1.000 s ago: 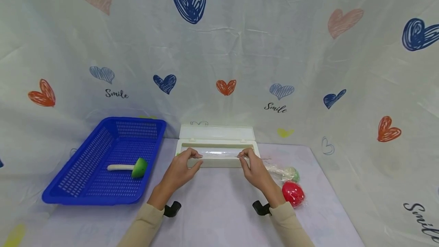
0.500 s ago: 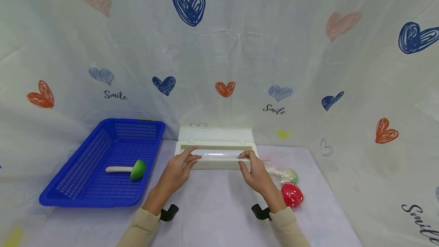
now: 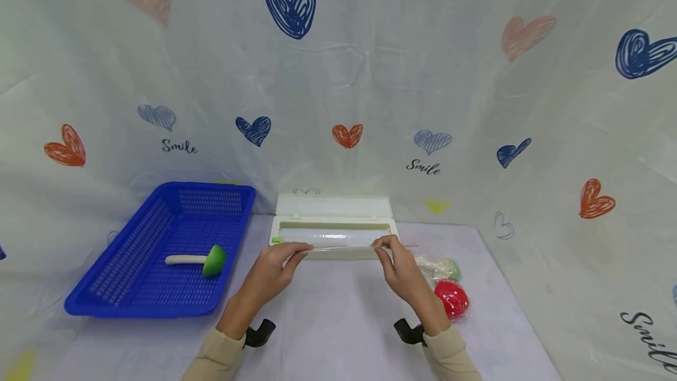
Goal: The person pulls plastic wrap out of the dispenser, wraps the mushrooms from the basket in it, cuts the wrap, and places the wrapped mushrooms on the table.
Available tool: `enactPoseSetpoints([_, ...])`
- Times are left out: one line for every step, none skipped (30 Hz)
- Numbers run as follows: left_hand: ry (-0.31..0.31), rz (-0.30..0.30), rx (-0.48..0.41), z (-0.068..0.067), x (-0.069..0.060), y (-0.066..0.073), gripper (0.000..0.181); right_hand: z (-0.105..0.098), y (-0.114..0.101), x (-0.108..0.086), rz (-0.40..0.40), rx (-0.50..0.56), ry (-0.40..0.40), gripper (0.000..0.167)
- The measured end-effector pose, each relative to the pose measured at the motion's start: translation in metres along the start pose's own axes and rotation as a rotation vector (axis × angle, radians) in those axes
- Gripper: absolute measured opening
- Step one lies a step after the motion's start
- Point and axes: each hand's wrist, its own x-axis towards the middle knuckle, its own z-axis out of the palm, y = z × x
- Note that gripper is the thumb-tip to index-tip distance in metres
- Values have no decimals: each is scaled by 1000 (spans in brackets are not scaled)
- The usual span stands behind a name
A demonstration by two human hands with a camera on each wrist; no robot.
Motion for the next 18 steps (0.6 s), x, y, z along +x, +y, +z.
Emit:
enactPoseSetpoints([-4, 1, -5, 0, 0, 0, 22, -1, 0, 0, -3, 0, -1, 23])
enactPoseSetpoints([-6, 4, -11, -1, 0, 0, 22, -2, 0, 0, -4, 0, -3, 23])
enactPoseSetpoints([-7, 10, -12, -1, -1, 1, 23, -3, -1, 0, -3, 3, -6, 22])
enactPoseSetpoints([-8, 16, -15, -1, -2, 1, 24, -4, -1, 0, -2, 3, -9, 22])
enactPoseSetpoints([-10, 19, -19, -2, -3, 1, 24, -5, -3, -1, 3, 6, -16, 21])
enactPoseSetpoints([-10, 22, -23, -3, -4, 1, 24, -5, -4, -2, 6, 3, -21, 21])
enactPoseSetpoints([-10, 19, -29, -3, -5, 2, 24, -6, -5, -3, 10, 2, -28, 21])
enactPoseSetpoints([-12, 14, -32, -3, -7, 3, 24, -7, -6, -4, 10, 3, -33, 21])
enactPoseSetpoints([-16, 8, -37, -4, -9, 3, 23, -7, -7, -5, 16, 6, -41, 22])
enactPoseSetpoints([-22, 0, -44, -4, -11, 4, 22, -8, -8, -7, 21, 7, -49, 22])
enactPoseSetpoints([-27, -5, -51, -5, -12, 5, 21, -8, -10, -8, 28, 6, -59, 21])
enactPoseSetpoints([-31, -8, -57, -5, -14, 6, 20, -9, -10, -10, 33, 5, -67, 20])
enactPoseSetpoints([-39, -12, -63, -6, -15, 6, 20, -9, -11, -12, 39, 7, -75, 19])
enactPoseSetpoints([-49, -11, -69, -6, -15, 7, 20, -10, -12, -14, 49, 10, -84, 18])
enactPoseSetpoints([-58, -11, -79, -7, -16, 8, 19, -11, -12, -16, 59, 9, -94, 17])
enactPoseSetpoints([-65, -11, -87, -7, -16, 9, 19, -12, -12, -17, 62, 10, -98, 15])
enactPoseSetpoints([-72, -12, -94, -7, -16, 9, 20, -13, -13, -19, 65, 9, -101, 15])
enactPoseSetpoints([-79, -15, -103, -8, -16, 10, 19, -14, -13, -20, 66, 11, -101, 14])
